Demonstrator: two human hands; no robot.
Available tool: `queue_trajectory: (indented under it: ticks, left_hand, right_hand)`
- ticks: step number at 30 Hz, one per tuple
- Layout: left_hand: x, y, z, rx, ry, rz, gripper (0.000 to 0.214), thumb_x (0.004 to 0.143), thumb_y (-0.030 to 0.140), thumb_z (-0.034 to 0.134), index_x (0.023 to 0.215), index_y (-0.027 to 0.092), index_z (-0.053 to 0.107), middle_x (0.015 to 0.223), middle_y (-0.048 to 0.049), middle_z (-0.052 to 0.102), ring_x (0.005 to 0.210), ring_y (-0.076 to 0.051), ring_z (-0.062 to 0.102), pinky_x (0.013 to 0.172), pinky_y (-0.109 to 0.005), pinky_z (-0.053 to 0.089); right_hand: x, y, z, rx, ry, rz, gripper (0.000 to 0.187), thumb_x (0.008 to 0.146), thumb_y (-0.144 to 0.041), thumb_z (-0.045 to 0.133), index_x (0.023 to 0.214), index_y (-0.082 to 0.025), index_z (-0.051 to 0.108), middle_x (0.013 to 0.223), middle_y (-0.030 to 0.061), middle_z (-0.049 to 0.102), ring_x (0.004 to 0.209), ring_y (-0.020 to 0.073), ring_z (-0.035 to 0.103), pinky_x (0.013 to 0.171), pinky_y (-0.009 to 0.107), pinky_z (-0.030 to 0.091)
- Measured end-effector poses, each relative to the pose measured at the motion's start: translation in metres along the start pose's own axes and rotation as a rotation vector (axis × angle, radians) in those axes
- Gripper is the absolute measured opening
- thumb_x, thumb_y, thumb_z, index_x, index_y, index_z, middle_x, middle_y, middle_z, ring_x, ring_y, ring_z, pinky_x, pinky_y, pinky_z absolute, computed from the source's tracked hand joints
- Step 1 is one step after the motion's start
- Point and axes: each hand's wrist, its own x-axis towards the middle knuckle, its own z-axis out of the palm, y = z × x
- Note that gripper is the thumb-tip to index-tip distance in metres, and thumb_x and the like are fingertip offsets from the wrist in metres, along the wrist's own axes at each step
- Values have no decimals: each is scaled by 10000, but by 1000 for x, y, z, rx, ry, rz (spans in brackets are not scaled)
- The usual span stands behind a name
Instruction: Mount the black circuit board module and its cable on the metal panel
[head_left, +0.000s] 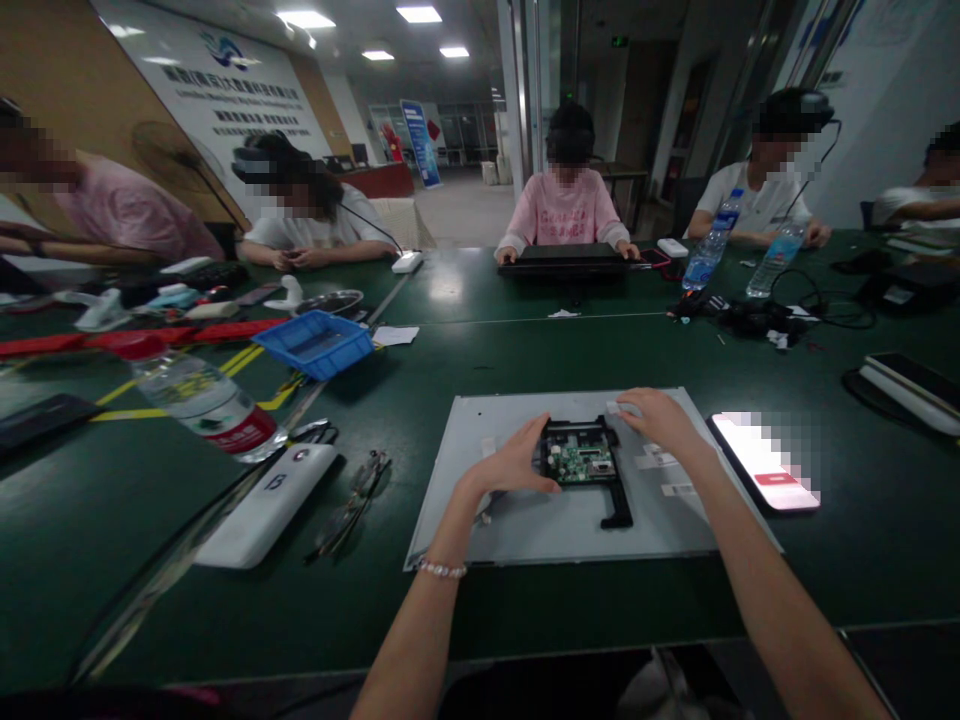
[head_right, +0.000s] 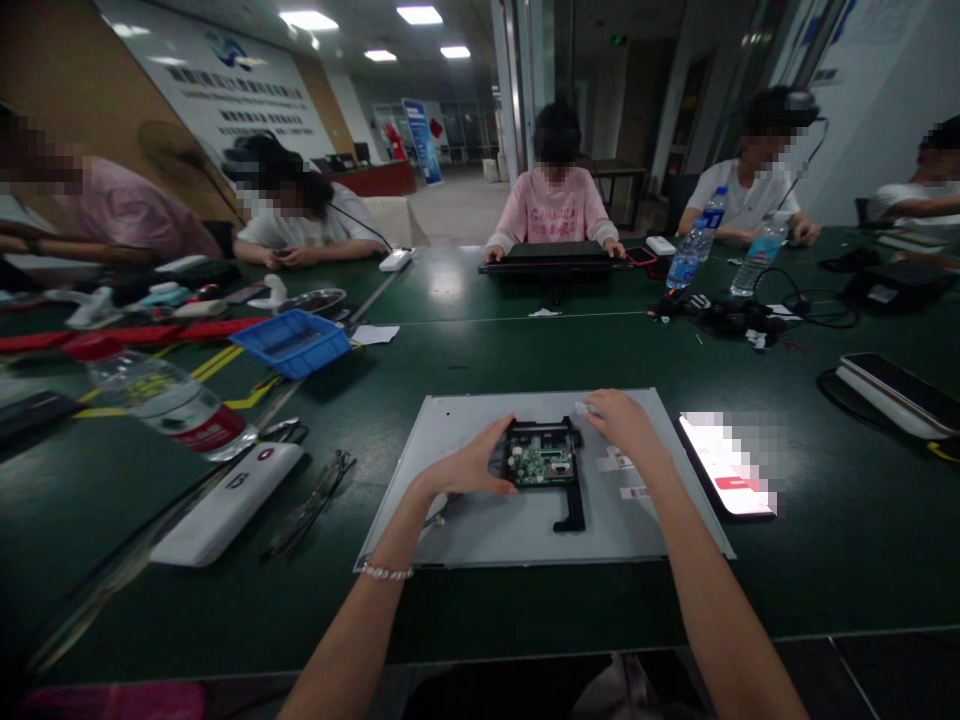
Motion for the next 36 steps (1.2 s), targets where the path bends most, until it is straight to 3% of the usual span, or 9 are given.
queue_trajectory:
  ticks: [6, 13, 18, 24, 36]
  left_hand:
    - [-1, 0, 0, -16, 10, 11, 1122, 605, 417, 720, 1454, 149, 37, 1510, -175, 130, 1383, -334, 146, 1135, -475, 150]
    - [-1, -2, 0, 4, -9, -10, 1128, 611, 446, 712, 1451, 121, 32, 1515, -187, 93, 1386, -336, 123, 1138, -465, 144]
    - [0, -1, 1, 0, 4, -4, 1123, 604, 435, 715, 1449, 121, 45, 1512, -183, 113, 1383, -336, 137, 1135, -467, 158]
    - [0, -1, 1, 20, 8, -5, 1113, 601, 432, 716, 1446, 126, 60, 1508, -185, 127, 1382, -334, 143, 1133, -472, 162]
    - [2, -5, 4, 1, 25, 10, 1144, 575, 443, 739, 1450, 141, 67, 1502, -184, 151, 1378, -345, 151, 1129, -478, 167]
  right_hand:
    - [6, 1, 6, -63, -86, -70, 194, 857, -232, 544, 1003, -212, 670, 1038, 55, 680, 996, 194, 596, 828, 295, 447]
    - [7, -14, 1, -119, -54, -15, 230, 906, -203, 450, 958, -187, 673, 995, 73, 684, 943, 204, 613, 776, 283, 440]
    - [7, -36, -6, -101, 2, -38, 245, 916, -208, 432, 1028, -197, 649, 1065, 68, 665, 996, 198, 593, 840, 293, 428]
    - [10, -63, -5, -78, -106, -144, 215, 888, -173, 472, 935, -197, 681, 974, 85, 688, 974, 204, 603, 874, 292, 415]
    - [7, -63, 1, -29, -153, -121, 231, 889, -165, 460, 967, -176, 678, 949, 81, 694, 925, 178, 619, 862, 284, 429]
